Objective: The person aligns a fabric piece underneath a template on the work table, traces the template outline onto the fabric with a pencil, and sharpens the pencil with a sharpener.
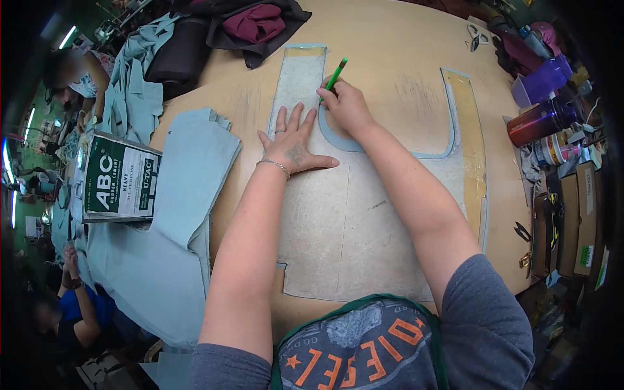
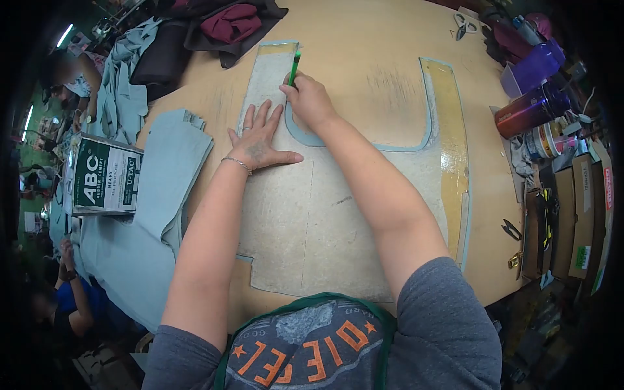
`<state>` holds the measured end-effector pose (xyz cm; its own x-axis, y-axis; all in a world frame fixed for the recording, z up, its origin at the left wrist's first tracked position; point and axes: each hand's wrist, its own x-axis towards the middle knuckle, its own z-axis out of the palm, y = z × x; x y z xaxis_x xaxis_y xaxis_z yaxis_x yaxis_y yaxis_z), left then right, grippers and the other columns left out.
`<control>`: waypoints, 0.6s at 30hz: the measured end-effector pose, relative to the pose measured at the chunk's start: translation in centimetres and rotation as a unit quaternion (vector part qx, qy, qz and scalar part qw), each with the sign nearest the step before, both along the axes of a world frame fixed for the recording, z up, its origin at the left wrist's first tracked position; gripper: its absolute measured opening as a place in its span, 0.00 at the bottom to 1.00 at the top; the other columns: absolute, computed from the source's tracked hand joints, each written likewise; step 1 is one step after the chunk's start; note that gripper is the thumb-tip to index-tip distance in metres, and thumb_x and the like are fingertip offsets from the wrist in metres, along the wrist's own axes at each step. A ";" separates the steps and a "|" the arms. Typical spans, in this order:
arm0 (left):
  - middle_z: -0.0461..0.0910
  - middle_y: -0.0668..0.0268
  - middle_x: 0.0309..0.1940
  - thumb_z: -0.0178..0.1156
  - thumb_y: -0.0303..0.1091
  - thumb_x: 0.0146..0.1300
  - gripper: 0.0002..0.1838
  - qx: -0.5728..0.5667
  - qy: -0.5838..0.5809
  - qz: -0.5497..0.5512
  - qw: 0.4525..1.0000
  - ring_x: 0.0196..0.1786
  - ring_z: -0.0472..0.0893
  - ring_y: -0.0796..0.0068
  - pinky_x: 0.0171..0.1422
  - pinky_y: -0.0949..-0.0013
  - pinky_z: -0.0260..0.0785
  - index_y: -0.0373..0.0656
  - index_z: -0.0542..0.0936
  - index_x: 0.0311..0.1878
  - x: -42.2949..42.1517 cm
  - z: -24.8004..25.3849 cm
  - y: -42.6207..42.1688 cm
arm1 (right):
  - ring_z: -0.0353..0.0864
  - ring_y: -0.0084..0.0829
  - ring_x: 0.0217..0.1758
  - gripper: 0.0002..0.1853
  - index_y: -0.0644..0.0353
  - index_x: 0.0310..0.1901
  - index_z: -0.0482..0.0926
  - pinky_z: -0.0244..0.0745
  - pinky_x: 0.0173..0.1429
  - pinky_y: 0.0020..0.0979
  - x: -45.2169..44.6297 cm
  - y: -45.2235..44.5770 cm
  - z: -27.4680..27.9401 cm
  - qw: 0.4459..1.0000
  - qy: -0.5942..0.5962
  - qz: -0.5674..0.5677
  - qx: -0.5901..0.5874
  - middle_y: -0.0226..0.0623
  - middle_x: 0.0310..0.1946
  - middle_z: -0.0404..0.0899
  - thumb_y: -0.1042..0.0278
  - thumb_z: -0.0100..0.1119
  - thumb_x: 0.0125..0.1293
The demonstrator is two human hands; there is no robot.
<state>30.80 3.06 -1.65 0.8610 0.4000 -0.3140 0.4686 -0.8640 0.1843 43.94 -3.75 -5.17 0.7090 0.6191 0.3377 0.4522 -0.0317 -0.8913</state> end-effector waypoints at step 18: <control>0.36 0.67 0.68 0.66 0.64 0.25 0.63 0.007 0.017 0.008 1.000 0.70 0.32 0.60 0.61 0.32 0.31 0.53 0.46 0.67 0.6 0.5 -0.8 | 0.73 0.47 0.37 0.09 0.64 0.33 0.72 0.69 0.39 0.39 -4.2 -4.7 1.4 0.990 -0.106 0.060 -0.067 0.47 0.29 0.74 0.66 0.53 0.56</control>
